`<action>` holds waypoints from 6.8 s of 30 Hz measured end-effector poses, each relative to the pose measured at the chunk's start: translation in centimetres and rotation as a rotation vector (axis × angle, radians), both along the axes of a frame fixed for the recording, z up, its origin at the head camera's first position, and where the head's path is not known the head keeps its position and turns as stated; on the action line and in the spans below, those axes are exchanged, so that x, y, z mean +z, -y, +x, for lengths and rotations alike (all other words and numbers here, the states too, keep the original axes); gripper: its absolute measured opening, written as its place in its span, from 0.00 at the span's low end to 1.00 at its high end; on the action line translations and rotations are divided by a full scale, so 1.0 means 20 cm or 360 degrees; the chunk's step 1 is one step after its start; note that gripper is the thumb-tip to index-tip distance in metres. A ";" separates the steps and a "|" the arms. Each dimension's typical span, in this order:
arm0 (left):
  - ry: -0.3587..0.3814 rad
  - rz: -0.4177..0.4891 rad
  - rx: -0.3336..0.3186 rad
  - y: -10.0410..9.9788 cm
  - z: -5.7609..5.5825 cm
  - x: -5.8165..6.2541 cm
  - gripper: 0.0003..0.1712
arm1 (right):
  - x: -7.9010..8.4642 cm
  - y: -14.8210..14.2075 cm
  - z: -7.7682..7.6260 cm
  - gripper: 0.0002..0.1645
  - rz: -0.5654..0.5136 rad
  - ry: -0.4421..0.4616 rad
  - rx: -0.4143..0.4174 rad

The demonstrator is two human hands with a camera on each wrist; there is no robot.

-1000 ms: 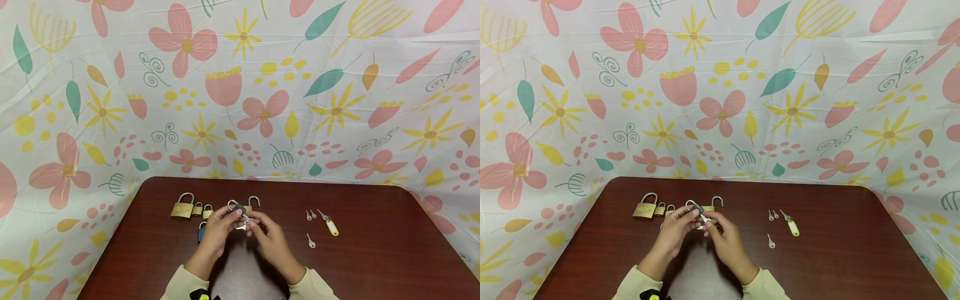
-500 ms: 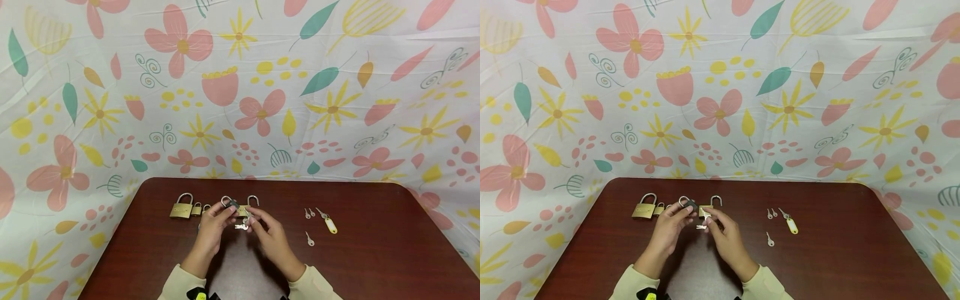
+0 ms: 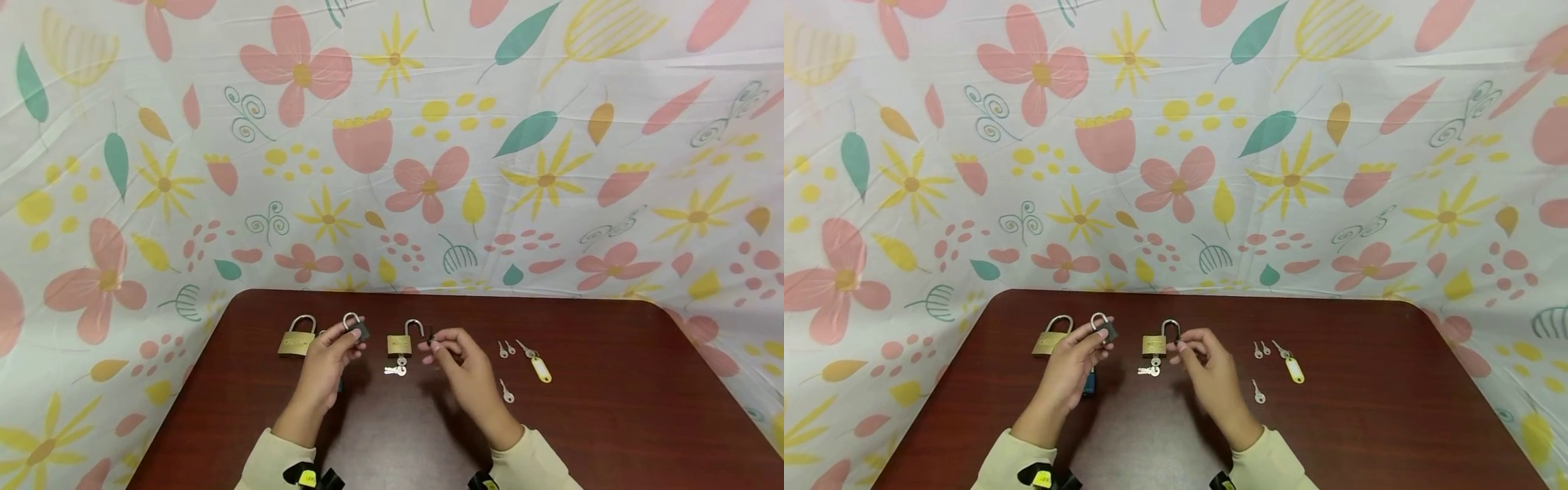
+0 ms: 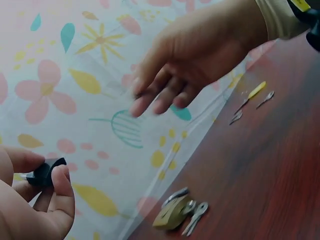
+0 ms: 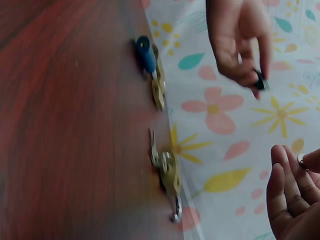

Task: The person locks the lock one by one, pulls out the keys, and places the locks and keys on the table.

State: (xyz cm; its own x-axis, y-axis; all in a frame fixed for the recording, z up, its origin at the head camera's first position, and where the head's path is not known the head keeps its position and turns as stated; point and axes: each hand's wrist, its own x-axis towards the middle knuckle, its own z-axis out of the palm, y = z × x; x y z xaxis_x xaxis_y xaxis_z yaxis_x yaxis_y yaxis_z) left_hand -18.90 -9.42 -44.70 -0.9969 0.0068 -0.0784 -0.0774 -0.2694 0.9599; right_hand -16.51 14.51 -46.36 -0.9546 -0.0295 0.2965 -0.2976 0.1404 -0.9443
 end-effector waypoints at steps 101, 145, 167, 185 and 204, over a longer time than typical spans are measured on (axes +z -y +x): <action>-0.0135 -0.1463 0.0003 0.19 -0.06 -0.16 0.12 | -0.17 -0.82 0.17 0.05 0.1155 0.0637 -0.0258; -0.0108 -0.1705 -0.0456 -0.24 -0.22 -0.26 0.37 | -0.17 -0.81 0.14 0.06 0.1118 0.0693 -0.0193; -0.0231 -0.1790 -0.0393 -0.26 -0.23 -0.28 0.23 | -0.03 -0.68 0.08 0.12 0.1008 0.0364 -0.0337; -0.0357 -0.1732 -0.0232 -0.27 -0.17 -0.30 0.20 | -0.01 -0.53 0.03 0.11 0.0859 0.0396 -0.0211; -0.0286 -0.0991 -0.0425 -0.36 -0.02 -0.20 0.19 | -0.04 -0.26 -0.05 0.28 0.0724 0.0328 -0.0022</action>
